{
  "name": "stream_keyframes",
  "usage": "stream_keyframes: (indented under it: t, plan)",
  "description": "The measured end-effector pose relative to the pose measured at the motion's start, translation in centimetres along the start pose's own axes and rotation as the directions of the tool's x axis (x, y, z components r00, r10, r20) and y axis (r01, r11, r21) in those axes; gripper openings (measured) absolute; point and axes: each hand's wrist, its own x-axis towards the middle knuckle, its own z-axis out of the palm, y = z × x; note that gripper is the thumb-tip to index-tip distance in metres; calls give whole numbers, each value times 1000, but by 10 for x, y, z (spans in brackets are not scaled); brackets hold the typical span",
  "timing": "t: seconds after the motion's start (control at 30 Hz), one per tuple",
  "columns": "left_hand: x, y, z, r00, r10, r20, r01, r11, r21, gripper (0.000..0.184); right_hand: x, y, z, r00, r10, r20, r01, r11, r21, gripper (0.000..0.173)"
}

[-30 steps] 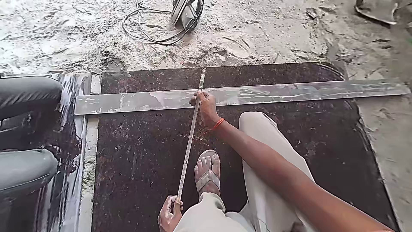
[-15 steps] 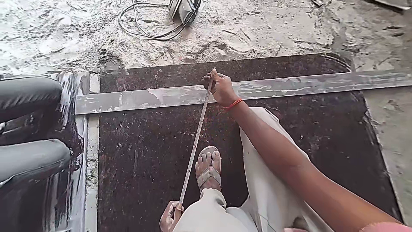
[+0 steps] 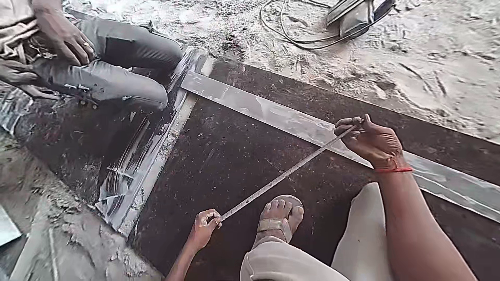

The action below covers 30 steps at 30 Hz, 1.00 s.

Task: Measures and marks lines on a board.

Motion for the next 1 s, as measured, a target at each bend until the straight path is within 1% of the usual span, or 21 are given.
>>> stream_keyframes:
  t: [0.03,0.1,0.2,0.23,0.33,0.4,0.47,0.5,0.53,0.6,0.63,0.67,0.77,0.87,1.0]
  plan:
    - [-1,-3,-5,1000,-10,7,10,1000,3,19,-1,3,-2,999,8,37,-8,1000,0,40]
    - [-1,-9,-18,1000,-17,5,17,1000,26,20,-2,8,-8,993,35,112,-29,998,-58,26]
    - [0,-15,-42,999,-26,-25,28,996,84,18,-5,17,-7,986,91,137,-64,979,-192,14]
    - [0,-17,-50,999,-21,-40,25,995,99,17,-5,20,-5,983,112,147,-80,974,-212,14]
    - [3,-16,-77,999,-36,-34,39,993,108,17,-4,30,-1,964,172,202,-131,971,-201,25]
    - [7,-16,-92,999,-48,-11,49,993,104,16,-6,36,4,954,184,237,-130,965,-226,31]
    - [13,-16,-106,999,-40,24,37,994,100,16,-10,41,15,953,186,239,-126,961,-247,33]
    - [15,-17,-111,998,-36,46,32,995,91,17,-13,43,21,945,185,269,-116,961,-252,34]
    - [17,-17,-115,997,-40,68,34,996,88,18,-17,45,25,927,194,320,-110,959,-262,34]
    - [22,-16,-121,994,-46,95,38,996,82,18,-19,45,34,860,229,456,-113,957,-267,31]
    - [23,-15,-122,994,-49,100,41,996,79,18,-20,45,37,829,245,502,-124,957,-262,31]
    - [25,-15,-122,994,-48,102,40,996,74,18,-23,46,41,823,239,516,-120,960,-253,30]
    - [28,-15,-122,992,-45,117,38,997,64,18,-29,50,55,874,162,457,-58,971,-232,27]
    - [30,-11,-118,990,-46,133,41,998,45,17,-27,51,55,881,121,458,-8,970,-242,32]
    - [33,-8,-110,986,-51,156,48,999,23,18,-23,52,54,876,105,471,-5,978,-209,41]
